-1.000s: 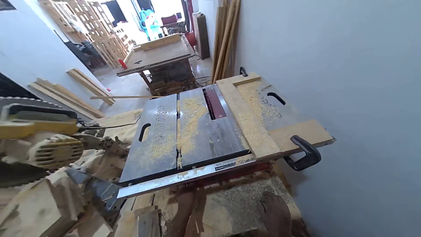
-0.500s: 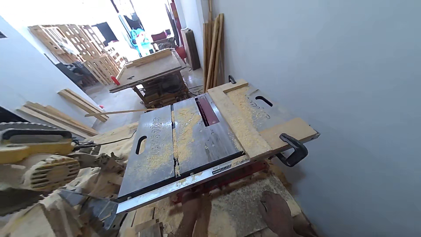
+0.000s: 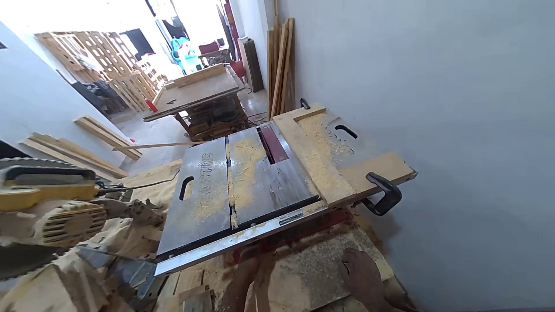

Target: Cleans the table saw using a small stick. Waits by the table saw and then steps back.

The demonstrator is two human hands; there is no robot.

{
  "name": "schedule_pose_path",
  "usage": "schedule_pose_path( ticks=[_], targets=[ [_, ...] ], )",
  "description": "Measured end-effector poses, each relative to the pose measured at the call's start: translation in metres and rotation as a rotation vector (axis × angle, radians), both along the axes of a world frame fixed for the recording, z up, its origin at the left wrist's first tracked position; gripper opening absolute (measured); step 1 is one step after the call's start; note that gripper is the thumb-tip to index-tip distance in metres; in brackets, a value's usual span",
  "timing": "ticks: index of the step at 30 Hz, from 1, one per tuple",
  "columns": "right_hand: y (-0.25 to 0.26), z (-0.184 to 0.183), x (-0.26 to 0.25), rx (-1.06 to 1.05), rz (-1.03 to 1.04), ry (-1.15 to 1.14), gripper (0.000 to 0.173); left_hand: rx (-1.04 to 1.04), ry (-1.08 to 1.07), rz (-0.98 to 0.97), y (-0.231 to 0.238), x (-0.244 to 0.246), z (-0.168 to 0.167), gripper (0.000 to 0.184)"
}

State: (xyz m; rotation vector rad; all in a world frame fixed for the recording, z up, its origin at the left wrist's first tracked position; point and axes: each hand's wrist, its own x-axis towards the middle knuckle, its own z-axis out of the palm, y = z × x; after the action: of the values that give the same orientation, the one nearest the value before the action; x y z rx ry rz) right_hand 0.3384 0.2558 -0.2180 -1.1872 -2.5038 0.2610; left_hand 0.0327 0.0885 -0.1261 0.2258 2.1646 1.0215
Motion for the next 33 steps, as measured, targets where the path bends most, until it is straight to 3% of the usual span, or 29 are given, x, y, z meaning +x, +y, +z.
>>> schedule_pose_path(
  ticks=[5,18,33],
  targets=[
    [-0.0006,0.0003,0.0008,-0.013,-0.009,0.013,0.037,0.019,-0.082,0.048,-0.0014,0.0002,0.0008,0.037],
    [0.0000,-0.0039,-0.0010,0.064,0.001,0.057,0.037,0.017,-0.081,0.031,-0.0034,-0.0021,0.0061,0.040],
    [0.0014,-0.0020,-0.0001,-0.023,0.004,0.000,0.035,0.039,-0.074,0.014,-0.0076,-0.0012,0.0024,0.040]
  ],
)
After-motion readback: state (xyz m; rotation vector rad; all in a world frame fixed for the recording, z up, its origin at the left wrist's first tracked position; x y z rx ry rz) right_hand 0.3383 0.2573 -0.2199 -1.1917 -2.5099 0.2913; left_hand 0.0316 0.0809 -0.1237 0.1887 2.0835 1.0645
